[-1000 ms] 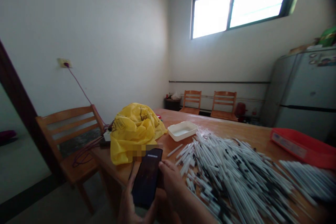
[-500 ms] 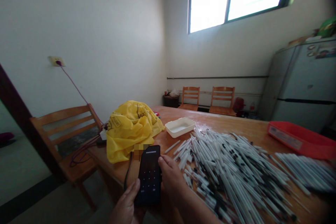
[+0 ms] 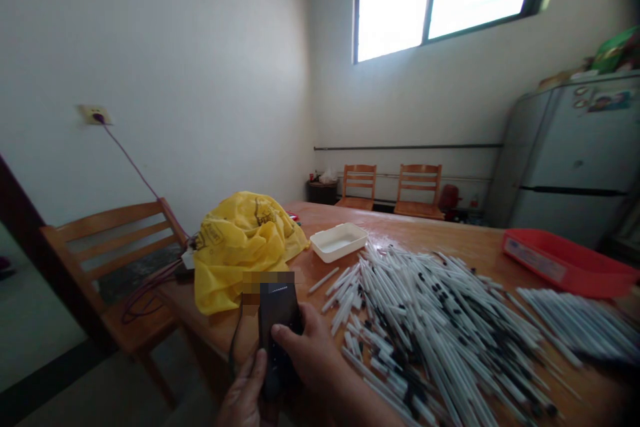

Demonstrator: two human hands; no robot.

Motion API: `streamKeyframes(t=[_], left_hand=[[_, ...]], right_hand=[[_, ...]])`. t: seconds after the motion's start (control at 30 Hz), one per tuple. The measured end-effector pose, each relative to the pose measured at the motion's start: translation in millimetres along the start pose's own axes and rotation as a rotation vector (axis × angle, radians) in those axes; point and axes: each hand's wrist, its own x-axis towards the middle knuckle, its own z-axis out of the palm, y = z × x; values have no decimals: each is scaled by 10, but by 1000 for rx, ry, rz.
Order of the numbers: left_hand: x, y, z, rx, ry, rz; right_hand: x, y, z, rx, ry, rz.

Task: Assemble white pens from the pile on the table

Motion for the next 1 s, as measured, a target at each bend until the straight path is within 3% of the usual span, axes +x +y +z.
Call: streamKeyframes(t=[0.13, 0.3, 0.4, 0.57, 1.0], left_hand=[[18, -1, 22, -40, -55, -81], [-1, -39, 225, -102, -79, -196], [-39, -40, 333, -101, -37, -179], [-116, 6, 457, -102, -70, -133], [-199, 77, 545, -69, -51, -179]], right_hand=[[75, 61, -21, 33, -55, -56], [130, 102, -31, 44, -71, -89], [127, 94, -33, 32, -66, -94], [85, 66, -32, 95, -133, -63], [-9, 42, -23, -66, -129, -105]])
